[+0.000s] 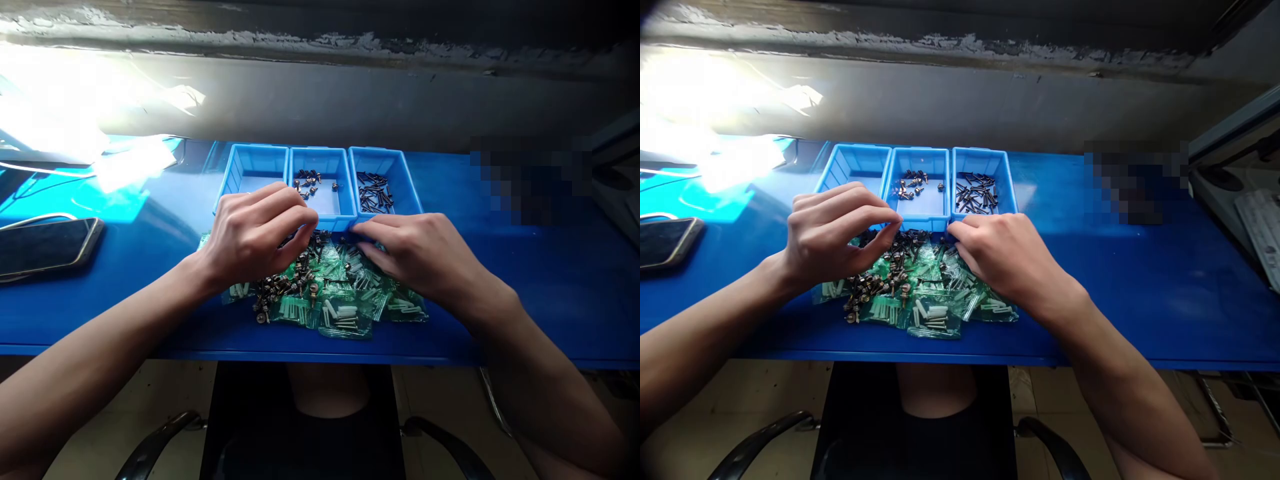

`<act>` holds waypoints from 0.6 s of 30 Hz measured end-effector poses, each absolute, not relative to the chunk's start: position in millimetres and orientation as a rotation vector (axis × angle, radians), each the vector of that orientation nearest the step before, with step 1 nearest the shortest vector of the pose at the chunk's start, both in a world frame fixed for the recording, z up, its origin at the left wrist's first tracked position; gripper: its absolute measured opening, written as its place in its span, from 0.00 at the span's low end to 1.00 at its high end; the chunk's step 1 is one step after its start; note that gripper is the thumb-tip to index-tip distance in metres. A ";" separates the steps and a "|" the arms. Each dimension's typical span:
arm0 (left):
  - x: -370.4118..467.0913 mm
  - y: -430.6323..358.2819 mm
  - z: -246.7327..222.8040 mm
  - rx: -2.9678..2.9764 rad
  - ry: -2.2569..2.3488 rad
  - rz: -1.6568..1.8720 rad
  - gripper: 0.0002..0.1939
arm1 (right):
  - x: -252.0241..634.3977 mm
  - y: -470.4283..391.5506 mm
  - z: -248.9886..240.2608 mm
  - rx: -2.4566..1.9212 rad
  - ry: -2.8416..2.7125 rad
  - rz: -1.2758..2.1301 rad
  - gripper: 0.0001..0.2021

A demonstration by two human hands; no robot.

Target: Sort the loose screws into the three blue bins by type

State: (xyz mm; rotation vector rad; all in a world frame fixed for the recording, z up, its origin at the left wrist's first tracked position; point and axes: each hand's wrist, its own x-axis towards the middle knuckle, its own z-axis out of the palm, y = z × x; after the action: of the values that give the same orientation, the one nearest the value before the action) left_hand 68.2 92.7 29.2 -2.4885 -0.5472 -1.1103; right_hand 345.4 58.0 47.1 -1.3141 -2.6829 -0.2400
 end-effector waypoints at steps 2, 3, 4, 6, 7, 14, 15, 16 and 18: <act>68.4 92.3 29.1 -2.492 -0.536 -1.109 0.03 | 339.5 57.6 44.6 -1.386 -2.748 -0.295 0.13; 68.5 92.1 29.1 -2.495 -0.535 -1.107 0.03 | 337.4 57.1 44.1 -1.398 -2.761 -0.314 0.13; 68.6 91.9 29.1 -2.497 -0.535 -1.105 0.03 | 336.3 56.5 43.9 -1.388 -2.761 -0.332 0.13; 68.6 91.8 29.1 -2.498 -0.536 -1.106 0.03 | 336.5 54.7 44.6 -1.287 -2.721 -0.344 0.12; 68.5 91.9 29.0 -2.498 -0.539 -1.106 0.03 | 337.1 53.5 45.2 -1.206 -2.681 -0.324 0.12; 67.5 92.6 28.1 -2.498 -0.578 -1.109 0.02 | 334.0 43.2 56.9 -1.001 -2.305 0.052 0.09; 67.6 92.7 28.0 -2.500 -0.580 -1.106 0.02 | 336.5 43.4 60.5 -0.986 -2.290 0.063 0.09; 67.7 92.8 28.0 -2.503 -0.579 -1.105 0.02 | 341.1 44.4 64.3 -0.975 -2.294 0.045 0.09; 68.1 93.2 27.9 -2.498 -0.573 -1.119 0.02 | 354.8 48.3 71.3 -0.994 -2.292 -0.003 0.07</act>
State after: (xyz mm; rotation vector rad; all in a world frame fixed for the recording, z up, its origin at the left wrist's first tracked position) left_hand 68.1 93.2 27.9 -2.4985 -0.5730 -1.1191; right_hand 354.8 48.3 71.3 -0.9939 -2.2920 -0.0030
